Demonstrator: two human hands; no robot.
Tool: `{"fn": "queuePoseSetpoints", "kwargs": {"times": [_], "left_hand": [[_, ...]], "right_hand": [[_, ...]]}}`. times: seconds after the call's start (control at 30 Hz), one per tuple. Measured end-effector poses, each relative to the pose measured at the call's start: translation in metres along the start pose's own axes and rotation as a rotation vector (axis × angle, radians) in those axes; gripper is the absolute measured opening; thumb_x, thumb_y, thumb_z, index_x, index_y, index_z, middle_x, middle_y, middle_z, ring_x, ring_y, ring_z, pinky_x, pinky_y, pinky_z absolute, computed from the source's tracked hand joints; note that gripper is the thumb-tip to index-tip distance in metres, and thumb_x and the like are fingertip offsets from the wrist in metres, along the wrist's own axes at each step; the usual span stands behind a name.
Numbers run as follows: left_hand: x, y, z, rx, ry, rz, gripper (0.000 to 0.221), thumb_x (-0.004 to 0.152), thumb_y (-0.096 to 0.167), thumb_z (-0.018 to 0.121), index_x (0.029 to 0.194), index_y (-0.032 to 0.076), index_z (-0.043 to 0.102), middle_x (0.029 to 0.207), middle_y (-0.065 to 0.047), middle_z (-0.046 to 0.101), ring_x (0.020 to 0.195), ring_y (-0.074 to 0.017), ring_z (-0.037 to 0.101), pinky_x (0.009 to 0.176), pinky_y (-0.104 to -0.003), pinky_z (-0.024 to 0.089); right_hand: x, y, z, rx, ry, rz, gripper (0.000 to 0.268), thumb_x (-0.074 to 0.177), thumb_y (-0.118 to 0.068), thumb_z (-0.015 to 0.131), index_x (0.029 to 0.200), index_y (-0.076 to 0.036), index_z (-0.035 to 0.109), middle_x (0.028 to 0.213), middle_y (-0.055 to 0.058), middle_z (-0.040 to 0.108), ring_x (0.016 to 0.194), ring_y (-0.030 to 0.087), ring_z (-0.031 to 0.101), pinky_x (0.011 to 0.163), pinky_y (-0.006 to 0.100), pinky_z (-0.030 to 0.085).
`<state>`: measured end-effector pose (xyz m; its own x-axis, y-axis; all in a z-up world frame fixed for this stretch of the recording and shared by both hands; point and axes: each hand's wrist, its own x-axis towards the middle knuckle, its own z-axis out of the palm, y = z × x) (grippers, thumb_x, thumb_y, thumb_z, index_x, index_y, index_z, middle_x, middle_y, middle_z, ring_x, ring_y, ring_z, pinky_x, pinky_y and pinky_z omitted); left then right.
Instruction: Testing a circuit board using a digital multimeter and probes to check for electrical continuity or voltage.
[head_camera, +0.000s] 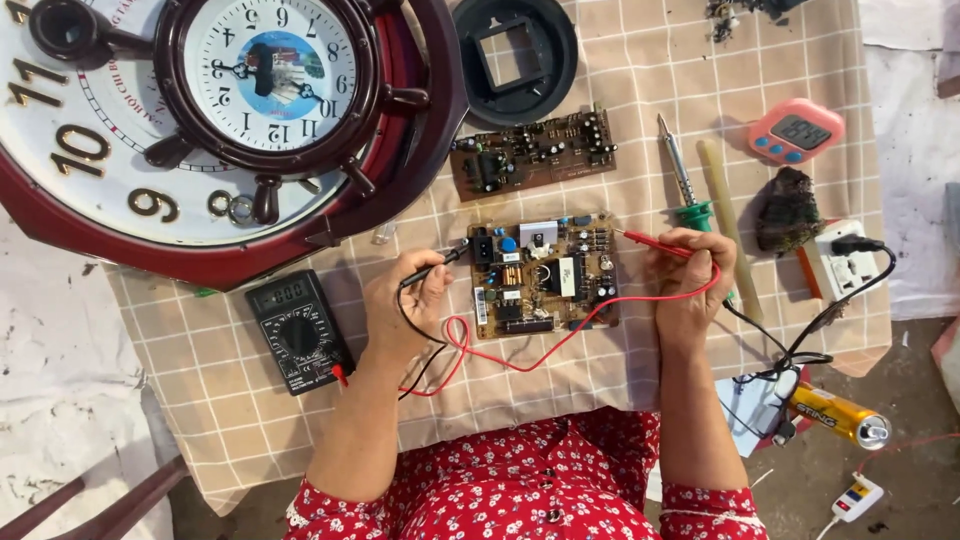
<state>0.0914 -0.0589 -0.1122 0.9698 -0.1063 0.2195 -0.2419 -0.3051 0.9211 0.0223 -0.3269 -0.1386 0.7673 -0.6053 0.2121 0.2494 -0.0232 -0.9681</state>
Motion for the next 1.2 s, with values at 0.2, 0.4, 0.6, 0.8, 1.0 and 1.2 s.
{"fn": "queuePoseSetpoints", "kwargs": {"times": [0.2, 0.4, 0.6, 0.8, 1.0, 1.2], "left_hand": [[0.001, 0.007, -0.001, 0.029, -0.067, -0.038, 0.006, 0.082, 0.015, 0.057, 0.079, 0.011, 0.060, 0.058, -0.004, 0.063, 0.057, -0.0201, 0.064, 0.054, -0.027, 0.050], [0.001, 0.031, -0.002, -0.038, -0.173, -0.226, 0.009, 0.085, 0.011, 0.051, 0.088, 0.004, 0.056, 0.072, -0.016, 0.064, 0.065, -0.0281, 0.064, 0.058, -0.036, 0.050], [-0.004, 0.029, 0.007, 0.018, -0.135, -0.214, 0.008, 0.086, 0.013, 0.051, 0.089, 0.009, 0.058, 0.078, -0.010, 0.066, 0.075, -0.0253, 0.064, 0.067, -0.034, 0.050], [-0.009, 0.016, 0.012, 0.035, -0.085, -0.214, 0.013, 0.090, 0.015, 0.045, 0.090, 0.007, 0.055, 0.078, -0.011, 0.064, 0.070, -0.0240, 0.063, 0.066, -0.033, 0.049], [-0.010, 0.010, 0.013, 0.046, -0.081, -0.174, 0.013, 0.090, 0.015, 0.045, 0.090, 0.006, 0.054, 0.077, -0.011, 0.064, 0.065, -0.0227, 0.063, 0.061, -0.030, 0.050], [-0.014, 0.003, 0.014, 0.098, -0.057, -0.061, 0.010, 0.089, 0.013, 0.047, 0.089, 0.008, 0.056, 0.076, -0.008, 0.064, 0.066, -0.0213, 0.064, 0.059, -0.028, 0.050]], "right_hand": [[0.000, 0.002, 0.000, -0.039, -0.023, 0.012, 0.020, 0.096, -0.024, 0.032, 0.092, -0.005, 0.035, 0.082, 0.019, 0.053, 0.060, 0.018, 0.057, 0.052, 0.023, 0.049], [-0.001, 0.004, -0.002, 0.045, 0.028, 0.090, 0.014, 0.094, -0.021, 0.034, 0.091, -0.008, 0.038, 0.082, 0.016, 0.055, 0.059, 0.014, 0.058, 0.049, 0.019, 0.048], [0.003, -0.001, 0.000, 0.012, -0.014, 0.014, 0.020, 0.094, -0.022, 0.034, 0.088, -0.004, 0.040, 0.080, 0.020, 0.056, 0.059, 0.018, 0.058, 0.049, 0.023, 0.048], [0.004, 0.000, -0.002, -0.023, -0.073, -0.021, 0.021, 0.094, -0.020, 0.035, 0.086, -0.002, 0.042, 0.080, 0.021, 0.056, 0.064, 0.021, 0.059, 0.054, 0.026, 0.049], [0.005, 0.006, -0.005, -0.055, -0.082, -0.098, 0.022, 0.093, -0.018, 0.037, 0.085, 0.000, 0.045, 0.080, 0.021, 0.057, 0.074, 0.026, 0.059, 0.064, 0.031, 0.048], [0.005, -0.004, -0.001, -0.083, -0.098, -0.066, 0.021, 0.094, -0.020, 0.036, 0.087, -0.002, 0.044, 0.080, 0.019, 0.058, 0.066, 0.021, 0.058, 0.061, 0.028, 0.048]]}}
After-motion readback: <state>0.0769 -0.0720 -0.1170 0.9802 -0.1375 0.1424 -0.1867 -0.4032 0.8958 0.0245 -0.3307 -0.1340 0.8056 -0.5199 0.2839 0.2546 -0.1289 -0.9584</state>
